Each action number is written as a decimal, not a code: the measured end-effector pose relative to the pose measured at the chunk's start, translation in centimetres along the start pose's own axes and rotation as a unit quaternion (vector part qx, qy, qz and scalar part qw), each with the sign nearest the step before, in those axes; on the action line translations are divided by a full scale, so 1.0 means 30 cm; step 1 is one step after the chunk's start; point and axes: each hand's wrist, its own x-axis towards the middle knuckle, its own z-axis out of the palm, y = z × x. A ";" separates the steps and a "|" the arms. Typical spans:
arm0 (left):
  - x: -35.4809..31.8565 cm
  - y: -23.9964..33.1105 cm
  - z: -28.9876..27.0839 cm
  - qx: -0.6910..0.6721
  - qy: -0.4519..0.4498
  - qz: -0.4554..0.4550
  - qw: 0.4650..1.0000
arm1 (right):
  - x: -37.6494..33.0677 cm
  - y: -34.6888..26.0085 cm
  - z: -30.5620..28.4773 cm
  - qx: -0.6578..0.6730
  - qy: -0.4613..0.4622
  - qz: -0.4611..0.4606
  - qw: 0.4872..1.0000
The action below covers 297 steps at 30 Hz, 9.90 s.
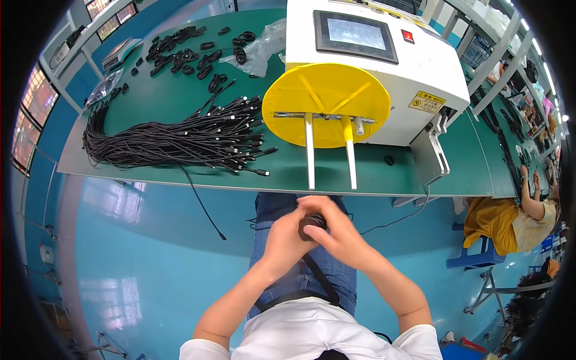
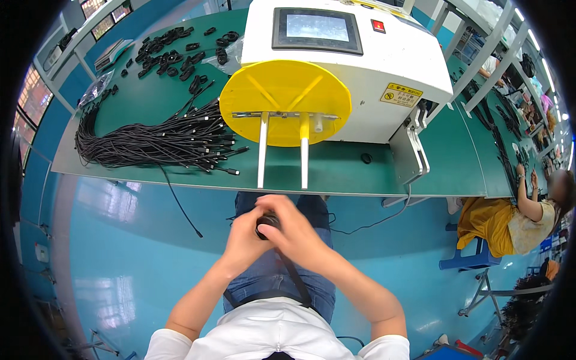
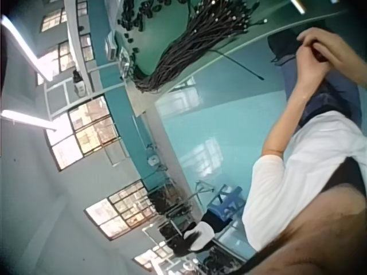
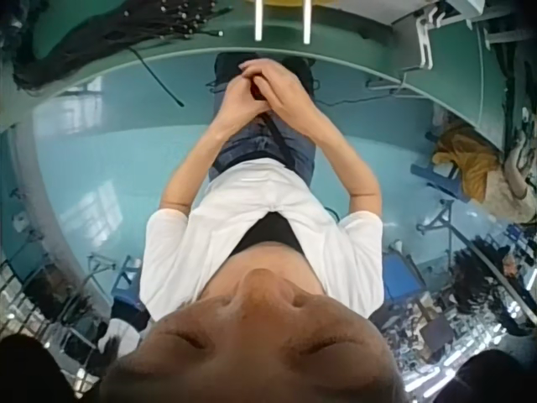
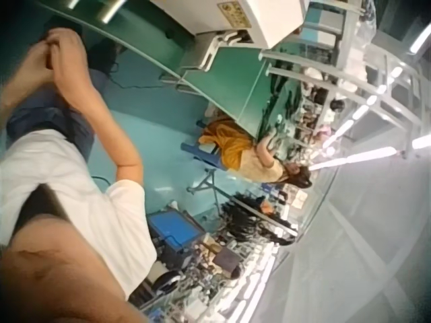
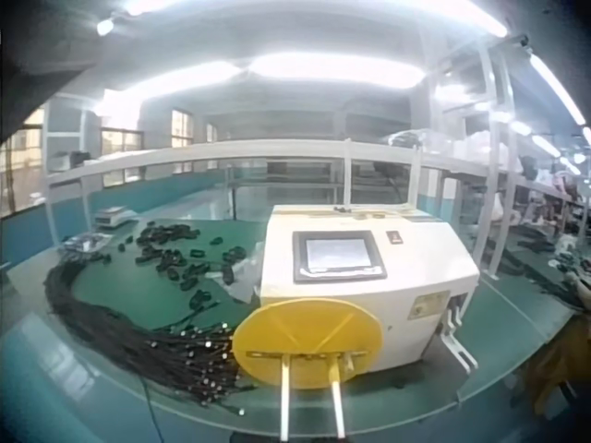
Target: Bundling sets of black wires using a specialized wire bundling machine.
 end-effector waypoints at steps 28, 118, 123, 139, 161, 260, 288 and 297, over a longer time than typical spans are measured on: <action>0.046 -0.113 -0.142 -0.449 -0.211 -0.201 0.845 | 0.006 0.030 0.012 0.025 0.137 0.108 0.984; 0.350 -0.019 0.346 -0.355 -0.067 -0.170 0.917 | -0.037 0.213 -0.400 0.238 0.220 0.241 0.915; 0.348 -0.033 0.337 -0.376 -0.078 -0.145 0.912 | -0.039 0.208 -0.393 0.273 0.200 0.237 0.911; 0.382 -0.115 0.311 -0.314 -0.089 -0.180 0.928 | 0.043 0.277 -0.449 -0.123 0.276 0.084 0.949; 0.329 -0.078 0.205 -0.124 -0.130 -0.061 0.982 | -0.042 0.198 -0.261 0.416 0.192 0.247 0.854; 0.143 0.020 0.008 -0.421 -0.228 -0.177 0.860 | -0.117 0.093 -0.152 0.071 0.232 -0.027 0.970; 0.109 0.033 0.084 0.137 0.075 0.137 0.978 | -0.036 0.016 -0.051 -0.306 0.189 0.066 0.931; 0.120 0.010 0.066 0.166 0.015 0.207 0.964 | -0.083 0.091 -0.094 -0.411 0.063 0.099 0.904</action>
